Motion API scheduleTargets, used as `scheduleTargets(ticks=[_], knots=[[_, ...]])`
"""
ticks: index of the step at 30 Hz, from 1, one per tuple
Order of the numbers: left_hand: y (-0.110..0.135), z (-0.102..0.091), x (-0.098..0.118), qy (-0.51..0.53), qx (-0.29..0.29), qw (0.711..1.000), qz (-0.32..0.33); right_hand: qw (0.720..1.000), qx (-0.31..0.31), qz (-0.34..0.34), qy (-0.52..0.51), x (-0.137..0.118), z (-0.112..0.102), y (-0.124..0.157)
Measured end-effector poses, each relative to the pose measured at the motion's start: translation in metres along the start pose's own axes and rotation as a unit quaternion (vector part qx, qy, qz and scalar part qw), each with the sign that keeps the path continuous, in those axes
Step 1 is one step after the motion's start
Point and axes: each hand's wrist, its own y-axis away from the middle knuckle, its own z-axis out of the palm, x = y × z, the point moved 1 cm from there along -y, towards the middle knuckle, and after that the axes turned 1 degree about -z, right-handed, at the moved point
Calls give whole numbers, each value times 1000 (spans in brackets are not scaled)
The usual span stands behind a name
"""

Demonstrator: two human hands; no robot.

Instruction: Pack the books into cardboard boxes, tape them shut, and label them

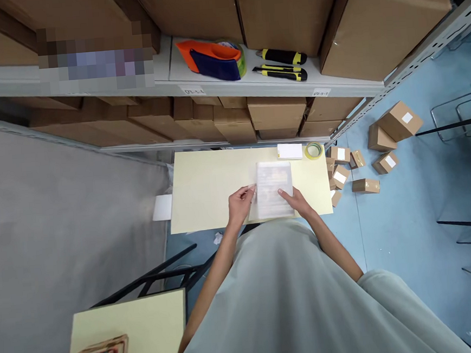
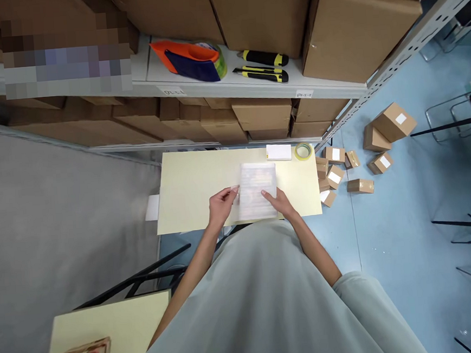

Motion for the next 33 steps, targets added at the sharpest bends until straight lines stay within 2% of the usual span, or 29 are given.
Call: scheduleTargets(ticks=[4, 11, 16, 23, 28, 30, 33], knots=[[-3, -25, 3, 37, 6, 999, -13, 1000, 15, -13, -11, -4, 27, 4], [-5, -68, -2, 76, -37, 996, 3, 997, 76, -11, -4, -14, 81, 7], [-6, -106, -4, 119, -64, 990, -29, 995, 97, -30, -3, -22, 117, 17], [-6, -164, -10, 183, -144, 968, -93, 994, 93, 18, -56, -27, 170, 33], [2, -190, -18, 221, -223, 941, -126, 995, 79, 14, -50, -22, 208, 32], [3, -198, -23, 211, -216, 944, -133, 997, 75, 8, -19, -21, 218, 29], [1, -205, -31, 184, -160, 961, -127, 992, 99, 4, 73, -25, 228, 26]])
